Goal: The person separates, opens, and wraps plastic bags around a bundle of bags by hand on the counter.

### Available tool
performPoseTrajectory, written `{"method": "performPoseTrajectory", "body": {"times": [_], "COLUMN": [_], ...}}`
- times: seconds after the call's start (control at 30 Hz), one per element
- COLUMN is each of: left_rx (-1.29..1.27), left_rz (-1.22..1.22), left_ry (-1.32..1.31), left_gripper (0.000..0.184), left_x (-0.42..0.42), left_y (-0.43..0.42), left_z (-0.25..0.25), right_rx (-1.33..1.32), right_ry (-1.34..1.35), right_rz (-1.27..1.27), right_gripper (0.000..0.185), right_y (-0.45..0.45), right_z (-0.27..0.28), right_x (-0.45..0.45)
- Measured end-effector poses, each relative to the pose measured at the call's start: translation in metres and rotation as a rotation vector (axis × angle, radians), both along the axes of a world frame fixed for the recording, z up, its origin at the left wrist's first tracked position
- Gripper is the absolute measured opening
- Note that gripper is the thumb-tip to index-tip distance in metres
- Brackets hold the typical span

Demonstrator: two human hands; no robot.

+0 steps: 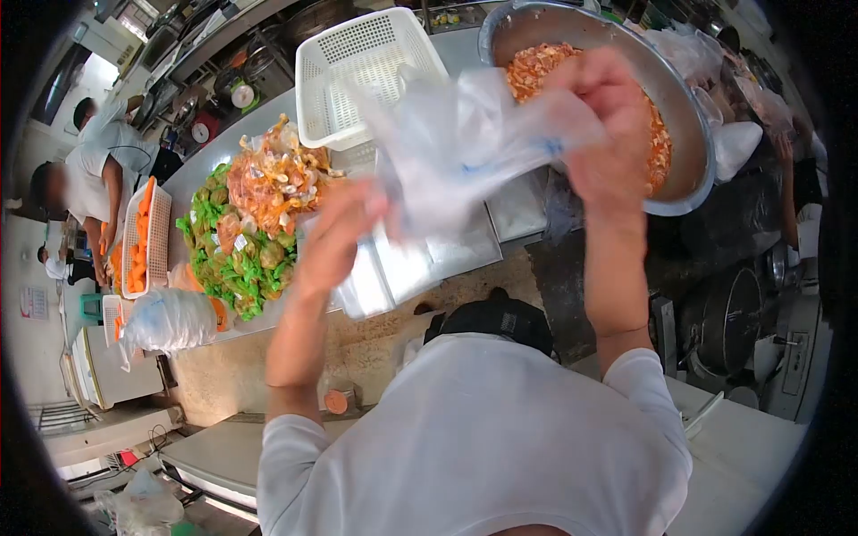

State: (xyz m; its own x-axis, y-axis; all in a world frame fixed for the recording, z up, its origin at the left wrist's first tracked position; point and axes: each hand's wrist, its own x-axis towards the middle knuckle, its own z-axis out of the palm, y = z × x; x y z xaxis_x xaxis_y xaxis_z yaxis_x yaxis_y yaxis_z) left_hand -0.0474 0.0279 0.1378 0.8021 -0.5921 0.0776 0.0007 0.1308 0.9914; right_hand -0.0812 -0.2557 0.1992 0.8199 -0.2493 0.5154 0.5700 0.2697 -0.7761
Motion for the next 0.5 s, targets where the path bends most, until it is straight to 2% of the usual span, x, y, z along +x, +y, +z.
{"method": "performPoseTrajectory", "body": {"times": [0.03, 0.1, 0.2, 0.27, 0.3, 0.37, 0.4, 0.43, 0.5], "left_rx": [0.298, 0.615, 0.494, 0.856, 0.646, 0.509, 0.597, 0.555, 0.486], "left_rz": [0.225, 0.457, 0.442, 0.066, 0.189, 0.298, 0.284, 0.31, 0.35], "left_ry": [-0.312, -0.893, -1.412, -0.736, -1.043, -1.102, -0.874, -0.639, -0.127], "left_gripper": [0.022, 0.02, 0.02, 0.024, 0.024, 0.023, 0.022, 0.02, 0.018], "left_x": [0.008, 0.036, 0.084, 0.112, 0.107, 0.077, 0.066, 0.069, 0.051], "left_y": [-0.008, -0.023, -0.043, -0.021, -0.027, -0.034, -0.036, -0.037, -0.024], "left_z": [0.03, 0.056, 0.024, -0.086, -0.122, -0.187, -0.19, -0.188, -0.183], "right_rx": [-0.218, -0.652, -1.341, -1.266, -1.204, -1.078, -1.013, -0.954, -0.764], "right_ry": [-0.071, -0.207, -0.043, 0.022, 0.052, 0.077, 0.067, 0.045, 0.236], "right_rz": [0.081, 0.239, -0.153, -0.206, -0.223, -0.258, -0.285, -0.31, -0.294], "right_gripper": [0.026, 0.023, 0.012, 0.009, 0.01, 0.015, 0.017, 0.018, 0.019], "right_y": [0.002, 0.011, 0.015, 0.009, 0.008, 0.013, 0.016, 0.015, 0.011], "right_z": [0.011, 0.022, -0.035, -0.116, -0.165, -0.218, -0.223, -0.224, -0.215], "right_x": [-0.002, -0.005, 0.032, 0.047, 0.047, 0.038, 0.034, 0.036, 0.021]}}
